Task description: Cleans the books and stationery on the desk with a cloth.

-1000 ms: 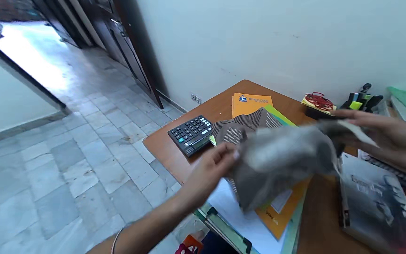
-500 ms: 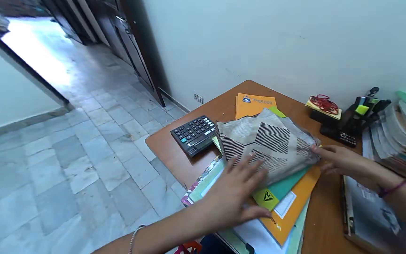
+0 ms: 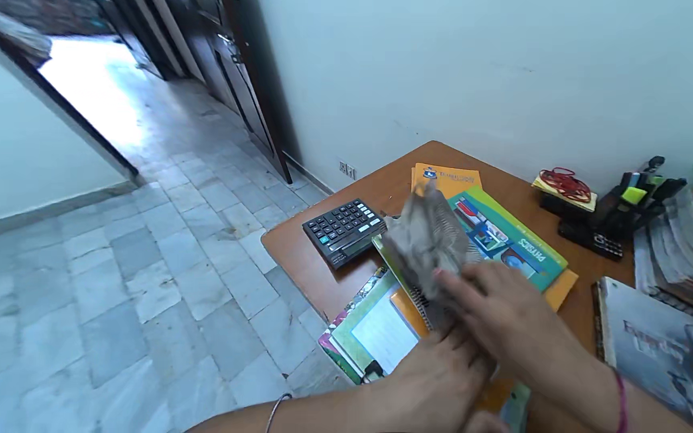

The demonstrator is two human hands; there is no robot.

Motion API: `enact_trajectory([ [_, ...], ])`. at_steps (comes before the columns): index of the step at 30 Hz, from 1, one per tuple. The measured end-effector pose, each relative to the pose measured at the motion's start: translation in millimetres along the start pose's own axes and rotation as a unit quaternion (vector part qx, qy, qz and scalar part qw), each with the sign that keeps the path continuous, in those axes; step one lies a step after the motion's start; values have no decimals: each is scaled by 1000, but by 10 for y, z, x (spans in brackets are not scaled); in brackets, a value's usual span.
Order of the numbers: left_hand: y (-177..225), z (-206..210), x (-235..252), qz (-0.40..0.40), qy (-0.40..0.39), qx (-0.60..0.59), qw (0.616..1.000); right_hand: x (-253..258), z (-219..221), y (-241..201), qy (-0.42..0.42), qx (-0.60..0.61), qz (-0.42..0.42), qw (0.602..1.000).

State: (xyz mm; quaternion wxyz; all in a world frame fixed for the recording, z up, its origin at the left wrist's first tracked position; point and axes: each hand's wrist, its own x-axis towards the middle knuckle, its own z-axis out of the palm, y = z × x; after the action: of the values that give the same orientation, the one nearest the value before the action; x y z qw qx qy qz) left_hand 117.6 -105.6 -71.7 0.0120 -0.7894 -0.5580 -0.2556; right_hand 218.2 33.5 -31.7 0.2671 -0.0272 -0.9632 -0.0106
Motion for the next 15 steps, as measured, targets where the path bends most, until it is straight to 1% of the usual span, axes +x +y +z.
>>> enact_trajectory([
  [2,72,-91,-180,16,-32,-64,997,-79,39,-114,-109,69,1,992],
  [3,83,-126,-266,22,-48,-96,994,-75,-15,-111,-168,123,23,978],
  [4,81,-164,-346,26,-60,-124,990,-43,-84,-73,-204,181,59,960],
  [6,55,-244,-483,16,-62,-164,984,41,-171,32,-196,259,167,931],
  [8,20,-296,-571,-14,-31,-176,984,149,-202,96,-162,238,288,913],
  [9,-3,-295,-593,-26,-11,-166,986,206,-170,120,-165,214,337,902],
  [10,-22,-276,-601,-34,5,-150,988,260,-117,135,-194,201,373,885],
  [12,-20,-225,-579,-47,10,-103,994,344,30,67,-270,181,404,855],
  [13,-7,-205,-554,-50,3,-80,996,377,78,-17,-302,161,403,849],
  [15,6,-155,-522,-50,-12,-45,998,387,158,-155,-322,104,377,862],
])
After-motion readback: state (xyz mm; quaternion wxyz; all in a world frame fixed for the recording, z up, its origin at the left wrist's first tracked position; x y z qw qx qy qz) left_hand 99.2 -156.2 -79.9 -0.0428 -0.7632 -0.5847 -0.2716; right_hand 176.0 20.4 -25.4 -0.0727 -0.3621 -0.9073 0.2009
